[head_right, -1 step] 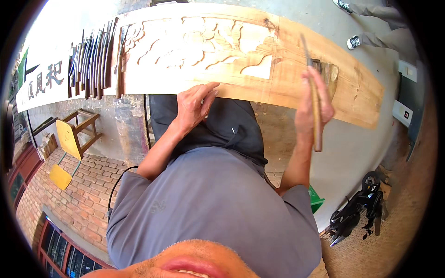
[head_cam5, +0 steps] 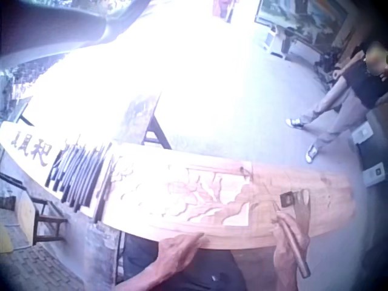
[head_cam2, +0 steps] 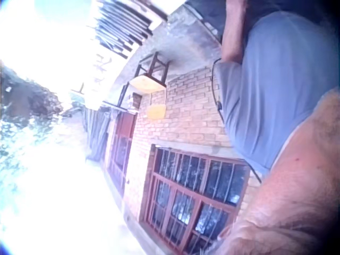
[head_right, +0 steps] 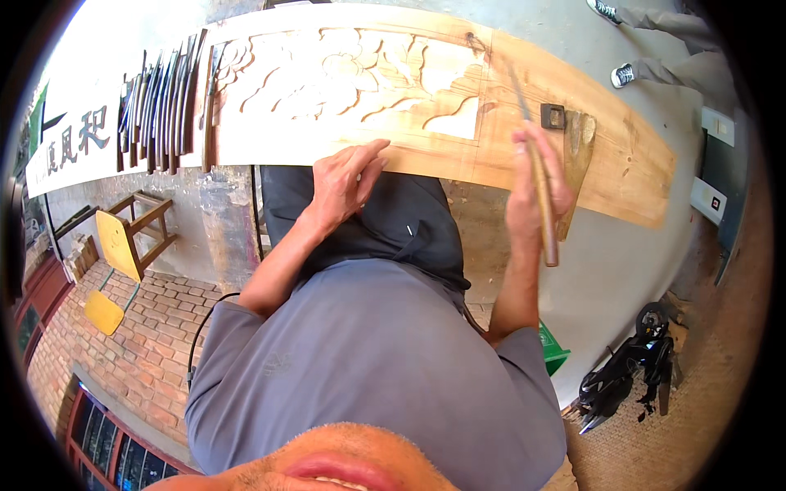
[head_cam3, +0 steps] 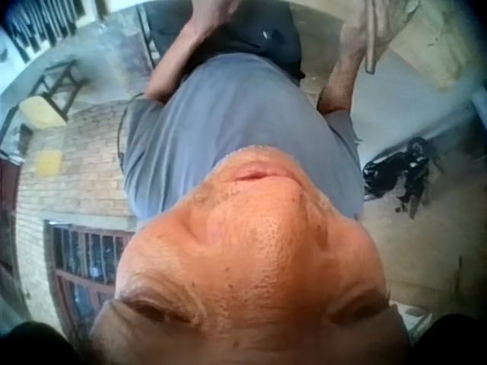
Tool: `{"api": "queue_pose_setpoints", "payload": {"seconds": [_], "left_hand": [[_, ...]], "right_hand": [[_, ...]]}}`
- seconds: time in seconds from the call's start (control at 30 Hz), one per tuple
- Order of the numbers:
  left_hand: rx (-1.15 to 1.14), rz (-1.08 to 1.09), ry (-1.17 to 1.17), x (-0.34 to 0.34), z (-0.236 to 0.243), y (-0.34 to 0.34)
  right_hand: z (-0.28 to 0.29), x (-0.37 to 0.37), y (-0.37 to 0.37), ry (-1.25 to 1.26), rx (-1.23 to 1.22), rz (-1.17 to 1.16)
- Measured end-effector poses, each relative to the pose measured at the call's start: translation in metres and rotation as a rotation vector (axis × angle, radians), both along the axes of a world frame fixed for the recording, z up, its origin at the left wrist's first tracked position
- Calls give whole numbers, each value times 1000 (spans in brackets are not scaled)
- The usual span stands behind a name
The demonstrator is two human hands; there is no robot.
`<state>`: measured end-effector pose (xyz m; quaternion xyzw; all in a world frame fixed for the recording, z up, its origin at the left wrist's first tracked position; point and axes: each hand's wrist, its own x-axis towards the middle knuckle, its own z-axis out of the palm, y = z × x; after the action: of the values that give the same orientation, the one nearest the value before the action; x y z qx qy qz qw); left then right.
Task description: The person carves floral patterns into a long wooden plank using a chisel and a wooden mallet, occasionally brushing away wood shavings.
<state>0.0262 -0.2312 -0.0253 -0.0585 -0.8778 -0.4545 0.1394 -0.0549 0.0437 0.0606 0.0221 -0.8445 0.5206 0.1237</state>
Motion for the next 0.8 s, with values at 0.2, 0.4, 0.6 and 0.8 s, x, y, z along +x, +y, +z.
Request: {"api": "queue_pose_setpoints", "payload": {"seconds": [0.2, 0.4, 0.6, 0.8], "left_hand": [[-163, -160, 168, -39, -4, 18], [-111, -253, 188, -47, -21, 18], [-13, -212, 89, -54, -17, 18], [245, -159, -177, -45, -19, 7]], "right_hand": [[-24, 70, -55, -319, -168, 185], [-26, 62, -67, -66, 125, 350], [-9, 17, -76, 361, 517, 429], [-25, -27, -121, 513, 282, 314]]}}
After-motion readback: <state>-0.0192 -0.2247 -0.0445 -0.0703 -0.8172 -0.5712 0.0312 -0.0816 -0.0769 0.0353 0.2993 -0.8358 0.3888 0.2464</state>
